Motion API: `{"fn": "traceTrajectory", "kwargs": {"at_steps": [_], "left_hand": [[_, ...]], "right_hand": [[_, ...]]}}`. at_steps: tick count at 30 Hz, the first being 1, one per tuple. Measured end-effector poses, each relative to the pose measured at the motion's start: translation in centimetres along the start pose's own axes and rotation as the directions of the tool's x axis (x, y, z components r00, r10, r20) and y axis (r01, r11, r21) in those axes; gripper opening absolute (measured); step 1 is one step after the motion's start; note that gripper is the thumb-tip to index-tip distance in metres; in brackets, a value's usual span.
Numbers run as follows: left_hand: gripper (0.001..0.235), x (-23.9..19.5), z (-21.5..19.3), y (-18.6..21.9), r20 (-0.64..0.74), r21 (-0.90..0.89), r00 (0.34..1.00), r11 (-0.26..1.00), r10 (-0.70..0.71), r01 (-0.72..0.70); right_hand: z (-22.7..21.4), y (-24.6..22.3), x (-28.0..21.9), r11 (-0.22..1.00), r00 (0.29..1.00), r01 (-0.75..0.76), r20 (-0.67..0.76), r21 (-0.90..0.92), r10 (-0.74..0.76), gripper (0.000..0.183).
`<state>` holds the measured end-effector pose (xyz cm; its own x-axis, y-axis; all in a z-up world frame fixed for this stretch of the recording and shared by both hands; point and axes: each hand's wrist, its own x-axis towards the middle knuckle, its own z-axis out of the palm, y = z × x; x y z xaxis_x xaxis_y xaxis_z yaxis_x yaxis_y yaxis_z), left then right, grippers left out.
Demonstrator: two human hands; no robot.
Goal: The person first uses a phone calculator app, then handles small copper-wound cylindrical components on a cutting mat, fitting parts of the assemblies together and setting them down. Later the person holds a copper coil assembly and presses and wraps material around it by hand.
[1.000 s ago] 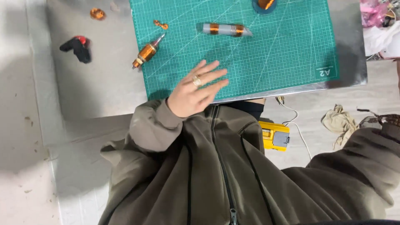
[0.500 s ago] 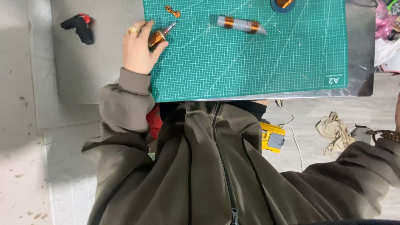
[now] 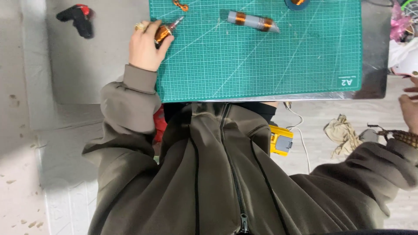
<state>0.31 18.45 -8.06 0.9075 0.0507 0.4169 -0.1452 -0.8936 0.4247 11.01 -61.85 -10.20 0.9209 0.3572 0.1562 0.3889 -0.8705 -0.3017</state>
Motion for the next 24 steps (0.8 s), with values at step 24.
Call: {"fn": "traceTrajectory", "kwargs": {"at_steps": [24], "left_hand": [[0.041,-0.3,1.2,-0.6,-0.029,-0.014,0.998,0.998,-0.057,0.057]], "right_hand": [[3.8,-46.1,10.8,0.757,0.788,0.612,-0.093,0.228,-0.609,0.021]]}}
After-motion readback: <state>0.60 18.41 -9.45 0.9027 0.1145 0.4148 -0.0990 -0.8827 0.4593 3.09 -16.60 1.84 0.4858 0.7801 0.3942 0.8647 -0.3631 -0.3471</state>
